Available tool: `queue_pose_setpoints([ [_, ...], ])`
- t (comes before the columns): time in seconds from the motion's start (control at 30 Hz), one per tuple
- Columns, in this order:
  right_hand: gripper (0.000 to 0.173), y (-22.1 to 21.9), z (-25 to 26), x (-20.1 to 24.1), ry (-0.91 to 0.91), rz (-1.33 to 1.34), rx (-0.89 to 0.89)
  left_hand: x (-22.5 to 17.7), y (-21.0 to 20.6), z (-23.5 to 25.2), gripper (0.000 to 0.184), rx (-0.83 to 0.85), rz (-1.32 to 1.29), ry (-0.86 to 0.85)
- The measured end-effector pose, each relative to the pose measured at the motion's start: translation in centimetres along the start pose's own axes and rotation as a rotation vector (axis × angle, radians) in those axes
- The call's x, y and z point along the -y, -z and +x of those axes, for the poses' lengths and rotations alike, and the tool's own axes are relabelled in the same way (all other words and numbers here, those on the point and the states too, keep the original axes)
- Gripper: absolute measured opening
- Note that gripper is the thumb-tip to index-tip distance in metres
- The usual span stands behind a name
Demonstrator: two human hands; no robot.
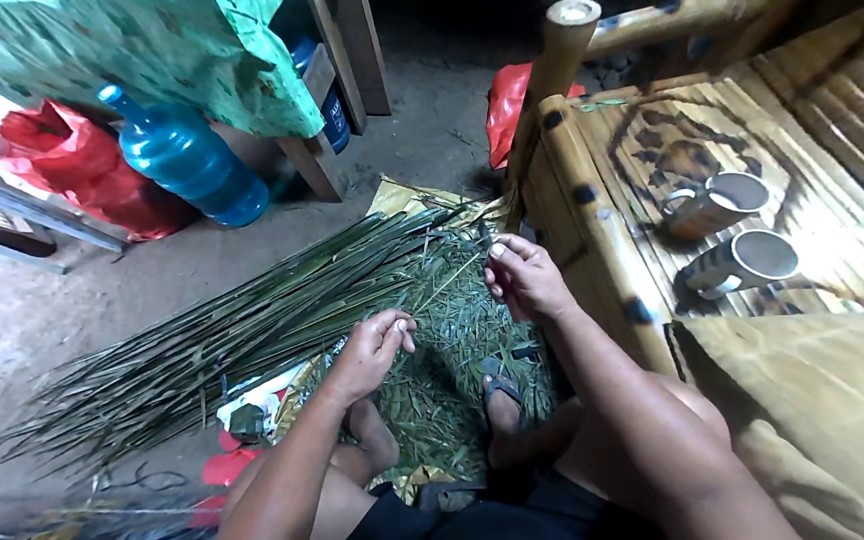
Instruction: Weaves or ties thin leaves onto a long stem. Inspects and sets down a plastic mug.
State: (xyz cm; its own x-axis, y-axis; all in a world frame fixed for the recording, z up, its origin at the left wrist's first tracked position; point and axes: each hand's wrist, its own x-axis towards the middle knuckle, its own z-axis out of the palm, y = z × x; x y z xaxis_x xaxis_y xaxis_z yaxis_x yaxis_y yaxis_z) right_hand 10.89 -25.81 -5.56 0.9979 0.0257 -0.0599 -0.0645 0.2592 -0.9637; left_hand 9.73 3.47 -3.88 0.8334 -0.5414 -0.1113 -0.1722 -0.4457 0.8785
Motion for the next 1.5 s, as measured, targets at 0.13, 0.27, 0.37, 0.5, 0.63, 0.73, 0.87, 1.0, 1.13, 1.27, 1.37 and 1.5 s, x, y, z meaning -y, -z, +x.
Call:
queue_pose_setpoints([
  [0.13,0.028,-0.1,0.0,0.2,0.018,-0.008,-0.074,-0.2,0.1,0.0,0.032,0.012,-0.004,0.001],
  [0.27,0.033,1.6,0.9,0.3,-0.022,-0.042,-0.244,0.0,0.0,0.0,0.033,0.002,0.031,0.01],
  [0.37,0.034,3.2,1.3,0.9,-0.052,-0.065,-0.299,0.3,0.6,-0.5,0.032,-0.042,0.048,0.072],
  [0.5,0.038,-0.9,-0.1,0.1,-0.113,-0.068,-0.003,0.1,0.7,-0.2,0.032,-0.024,0.01,0.089],
  [0.63,0.028,-3.4,-1.3,-2.4,-0.108,0.016,0.168,-0.1,-0.1,0.3,0.03,0.014,-0.012,0.055],
  [0.73,0.028,-1.7,-0.6,-1.3,-0.06,0.052,0.025,0.2,-0.3,0.4,0.025,-0.025,0.062,0.049],
  [0.87,0.028,-1.7,-0.7,-0.5,-0.035,0.021,-0.05,0.5,-0.6,0.7,0.027,-0.105,0.119,0.041],
  [1.0,0.031,-4.4,-1.9,-2.7,-0.047,-0.087,0.221,0.6,-0.9,0.9,0.028,-0.13,0.098,-0.031],
  [1.13,0.03,-3.6,-1.5,-2.5,-0.064,-0.112,0.177,0.8,-0.8,0.8,0.028,-0.119,0.073,-0.046],
  [1.27,0.03,-0.2,0.0,-0.4,-0.011,-0.044,-0.028,1.4,-0.1,0.2,0.03,-0.105,0.095,-0.076],
  [1.37,0.03,1.8,0.6,1.2,0.017,0.021,-0.157,1.5,0.6,-0.4,0.031,-0.1,0.124,-0.069],
  [1.5,0.033,4.6,1.5,2.3,0.104,0.084,-0.295,1.8,1.3,-1.1,0.03,-0.12,0.128,-0.061],
])
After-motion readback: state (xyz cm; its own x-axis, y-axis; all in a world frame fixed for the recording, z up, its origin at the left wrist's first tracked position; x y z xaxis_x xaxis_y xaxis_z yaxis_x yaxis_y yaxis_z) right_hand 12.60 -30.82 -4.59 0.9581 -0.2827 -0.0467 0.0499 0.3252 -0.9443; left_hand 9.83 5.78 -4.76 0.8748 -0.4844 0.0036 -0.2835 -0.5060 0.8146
